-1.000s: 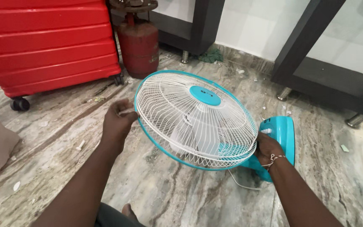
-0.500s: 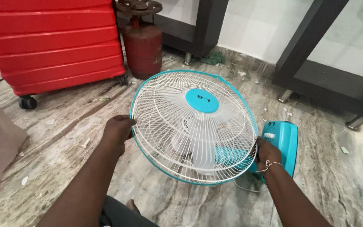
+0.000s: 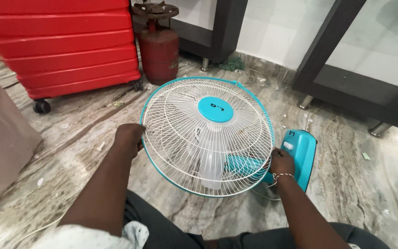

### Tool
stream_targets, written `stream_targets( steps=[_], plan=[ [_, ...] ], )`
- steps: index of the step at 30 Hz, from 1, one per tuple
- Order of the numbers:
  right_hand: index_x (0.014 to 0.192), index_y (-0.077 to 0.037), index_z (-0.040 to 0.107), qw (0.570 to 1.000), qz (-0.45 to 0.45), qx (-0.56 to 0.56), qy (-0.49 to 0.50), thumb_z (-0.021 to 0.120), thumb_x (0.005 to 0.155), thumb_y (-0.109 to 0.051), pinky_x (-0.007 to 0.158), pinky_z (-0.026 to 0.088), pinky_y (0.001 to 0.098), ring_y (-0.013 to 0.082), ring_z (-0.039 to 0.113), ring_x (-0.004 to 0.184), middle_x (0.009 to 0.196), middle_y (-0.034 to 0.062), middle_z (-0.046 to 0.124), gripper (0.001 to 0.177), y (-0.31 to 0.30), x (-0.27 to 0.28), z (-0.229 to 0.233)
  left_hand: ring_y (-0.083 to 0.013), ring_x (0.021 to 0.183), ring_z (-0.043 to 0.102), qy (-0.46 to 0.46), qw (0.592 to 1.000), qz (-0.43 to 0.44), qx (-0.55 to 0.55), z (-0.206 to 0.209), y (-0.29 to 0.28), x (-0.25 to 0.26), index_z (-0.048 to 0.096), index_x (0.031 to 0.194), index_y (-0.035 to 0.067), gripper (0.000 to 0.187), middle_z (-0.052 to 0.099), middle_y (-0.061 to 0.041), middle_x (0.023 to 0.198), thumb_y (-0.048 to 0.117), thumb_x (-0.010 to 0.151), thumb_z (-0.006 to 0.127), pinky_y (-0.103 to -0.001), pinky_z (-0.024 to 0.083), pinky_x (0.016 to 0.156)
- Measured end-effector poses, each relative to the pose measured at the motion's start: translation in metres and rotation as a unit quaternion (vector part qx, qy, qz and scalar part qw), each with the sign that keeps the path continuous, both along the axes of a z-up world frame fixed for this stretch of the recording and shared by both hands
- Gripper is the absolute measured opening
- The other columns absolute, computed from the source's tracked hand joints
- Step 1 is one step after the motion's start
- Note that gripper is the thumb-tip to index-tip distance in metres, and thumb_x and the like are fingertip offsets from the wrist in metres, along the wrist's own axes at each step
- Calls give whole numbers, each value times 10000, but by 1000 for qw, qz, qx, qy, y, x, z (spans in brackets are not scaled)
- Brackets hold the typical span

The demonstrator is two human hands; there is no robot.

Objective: The person assembles a small electric fan by attaching the front and rear wire cages to the fan body. They handle the cages and fan blades, aligning and securing the parts together.

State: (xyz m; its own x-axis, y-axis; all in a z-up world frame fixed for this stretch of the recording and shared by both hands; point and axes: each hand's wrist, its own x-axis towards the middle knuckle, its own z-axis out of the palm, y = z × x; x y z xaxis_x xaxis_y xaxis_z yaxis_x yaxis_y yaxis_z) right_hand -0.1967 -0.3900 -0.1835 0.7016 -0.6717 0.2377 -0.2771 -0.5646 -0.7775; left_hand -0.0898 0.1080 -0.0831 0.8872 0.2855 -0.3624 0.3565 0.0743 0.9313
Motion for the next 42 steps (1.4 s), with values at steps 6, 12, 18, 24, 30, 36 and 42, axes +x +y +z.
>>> stream_targets(
  steps=[6,12,18,24,30,36,42],
  plan=[
    [1137,-138,771,995,9,-87,42,533,999,-318,835,546,519,437,696,953,1037,213,741,329,19,-9,6,-236,591,603,-42,994,-12,96,-4,2,-3,703,843,-30,266,667,-139,755,218,934,736,-423,478,533],
    [1051,-110,772,990,23,-118,75,529,1001,-323,832,552,536,456,689,934,994,228,735,327,21,-9,12,-322,631,652,-80,961,-48,260,-13,1,-3,765,888,-4,402,715,-197,771,366,997,654,-459,502,640],
    [982,-80,772,985,45,-139,87,548,971,-303,815,556,541,464,686,899,979,232,729,316,11,-4,3,-437,996,687,-57,936,-7,346,-8,-1,1,766,981,21,458,735,-260,1035,459,963,634,-504,528,867],
    [967,-68,755,982,45,-163,80,547,964,-282,805,555,542,463,685,885,960,233,726,298,21,-12,9,-429,1104,675,-4,938,-26,347,29,0,10,809,1018,33,558,722,-264,1162,540,914,600,-506,511,952],
    [948,-58,746,983,65,-120,123,563,958,-297,788,564,526,451,705,852,887,246,734,301,37,-24,24,-395,1076,712,-33,940,-37,336,32,8,42,796,1080,60,528,755,-233,1090,500,835,635,-473,525,950],
    [1000,-78,749,980,80,-136,118,583,934,-286,759,547,543,467,682,862,910,248,723,275,37,-29,32,-333,917,716,-112,963,-58,237,0,4,105,773,1039,-39,483,759,-214,956,411,892,677,-415,535,833],
    [1073,-122,758,982,88,-140,95,595,919,-267,743,545,542,472,675,860,903,246,722,267,35,-34,32,-220,694,580,-106,968,-181,140,-9,4,145,748,932,-8,317,714,-117,825,275,885,612,-433,460,622]
  ],
)
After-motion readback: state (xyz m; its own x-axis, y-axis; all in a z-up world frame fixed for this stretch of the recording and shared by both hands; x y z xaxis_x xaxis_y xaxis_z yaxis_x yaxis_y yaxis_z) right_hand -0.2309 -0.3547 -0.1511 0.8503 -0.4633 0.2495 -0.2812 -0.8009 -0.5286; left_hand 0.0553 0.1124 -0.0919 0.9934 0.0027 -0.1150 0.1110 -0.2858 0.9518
